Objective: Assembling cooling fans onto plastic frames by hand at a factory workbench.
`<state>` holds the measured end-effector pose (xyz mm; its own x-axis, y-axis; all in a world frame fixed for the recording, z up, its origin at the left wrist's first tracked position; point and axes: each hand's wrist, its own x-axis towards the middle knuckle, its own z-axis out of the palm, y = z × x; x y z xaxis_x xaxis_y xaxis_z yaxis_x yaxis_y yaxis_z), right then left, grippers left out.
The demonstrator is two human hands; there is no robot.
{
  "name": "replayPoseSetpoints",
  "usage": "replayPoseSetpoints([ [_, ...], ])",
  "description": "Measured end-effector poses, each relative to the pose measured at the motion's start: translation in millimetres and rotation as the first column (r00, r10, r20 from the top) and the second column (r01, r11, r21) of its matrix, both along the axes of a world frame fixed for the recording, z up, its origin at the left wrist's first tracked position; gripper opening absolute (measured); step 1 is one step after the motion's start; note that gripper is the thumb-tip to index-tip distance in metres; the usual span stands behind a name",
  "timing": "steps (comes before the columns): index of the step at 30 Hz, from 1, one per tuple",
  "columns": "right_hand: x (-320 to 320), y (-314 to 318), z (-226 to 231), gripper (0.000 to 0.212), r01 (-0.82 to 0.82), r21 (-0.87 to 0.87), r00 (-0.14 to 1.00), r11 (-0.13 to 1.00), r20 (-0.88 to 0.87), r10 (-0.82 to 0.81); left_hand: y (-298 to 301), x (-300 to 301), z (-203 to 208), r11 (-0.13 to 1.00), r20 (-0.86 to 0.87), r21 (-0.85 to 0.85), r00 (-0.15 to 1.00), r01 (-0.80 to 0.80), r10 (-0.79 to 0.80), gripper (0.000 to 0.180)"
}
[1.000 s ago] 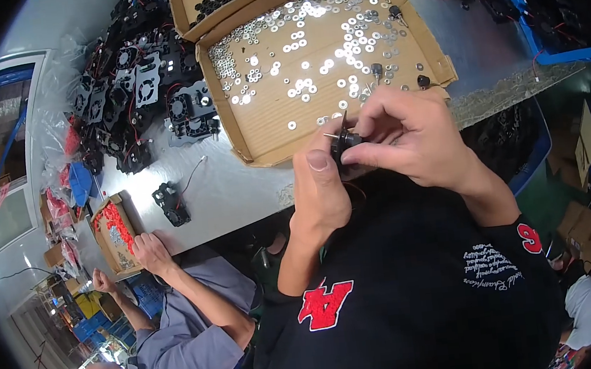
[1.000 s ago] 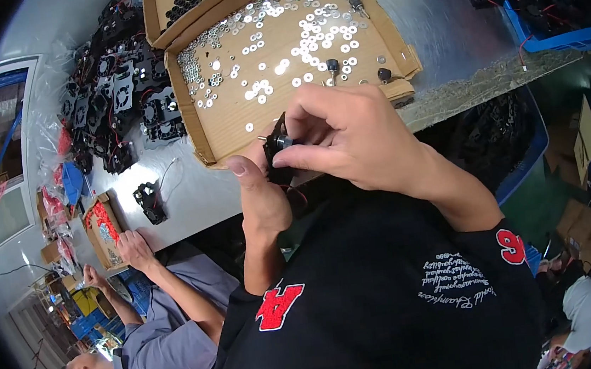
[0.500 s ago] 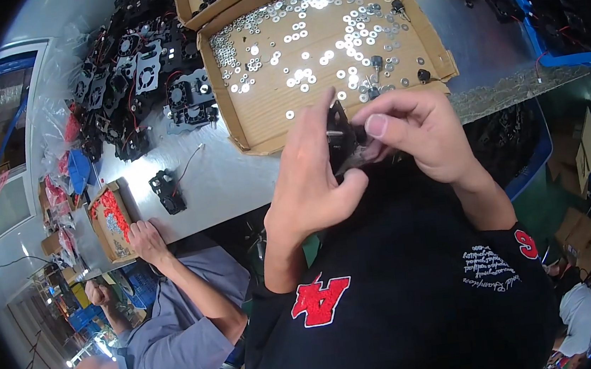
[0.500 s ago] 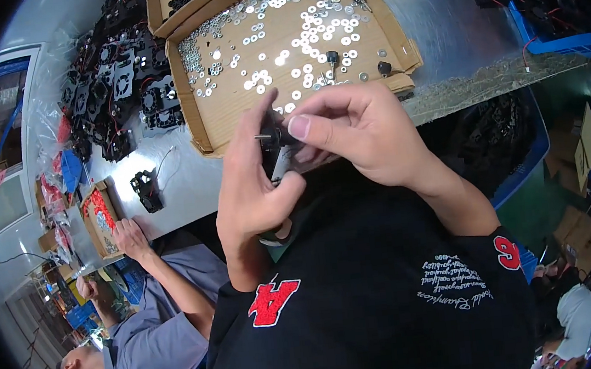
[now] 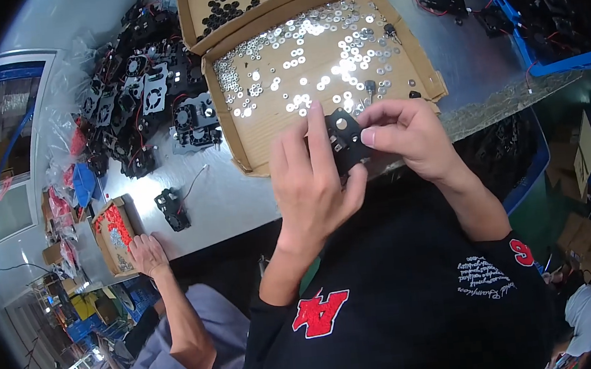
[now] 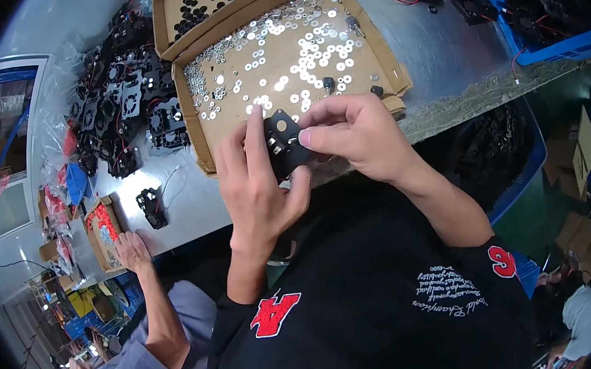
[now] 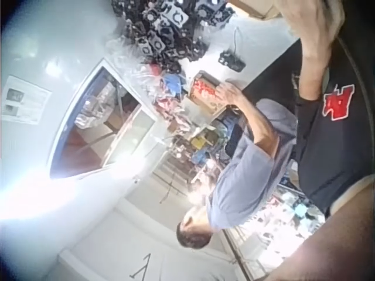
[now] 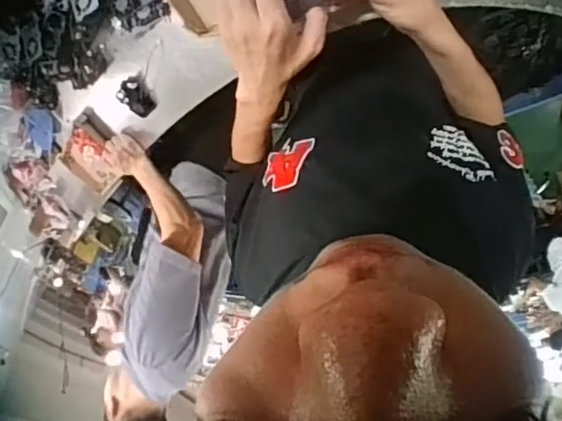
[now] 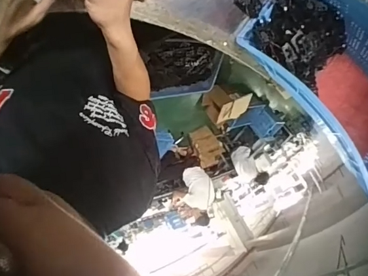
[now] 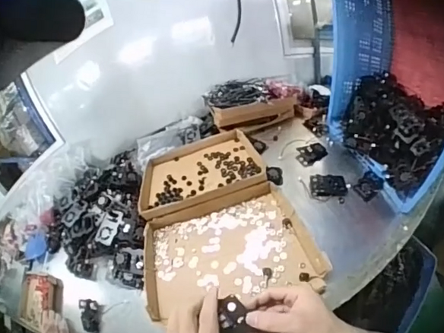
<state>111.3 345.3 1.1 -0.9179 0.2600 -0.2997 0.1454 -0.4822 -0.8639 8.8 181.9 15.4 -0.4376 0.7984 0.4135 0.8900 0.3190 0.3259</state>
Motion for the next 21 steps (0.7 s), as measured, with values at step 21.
replayPoseSetpoints([
  [21, -8.0, -8.1, 17.0, 0.013, -0.032, 0.619, 0.997, 0.785, -0.040, 0.072, -7.1, -29.5, -13.9, 0.993, -0.040, -0.080, 0.995, 0.085, -0.089, 0.069],
])
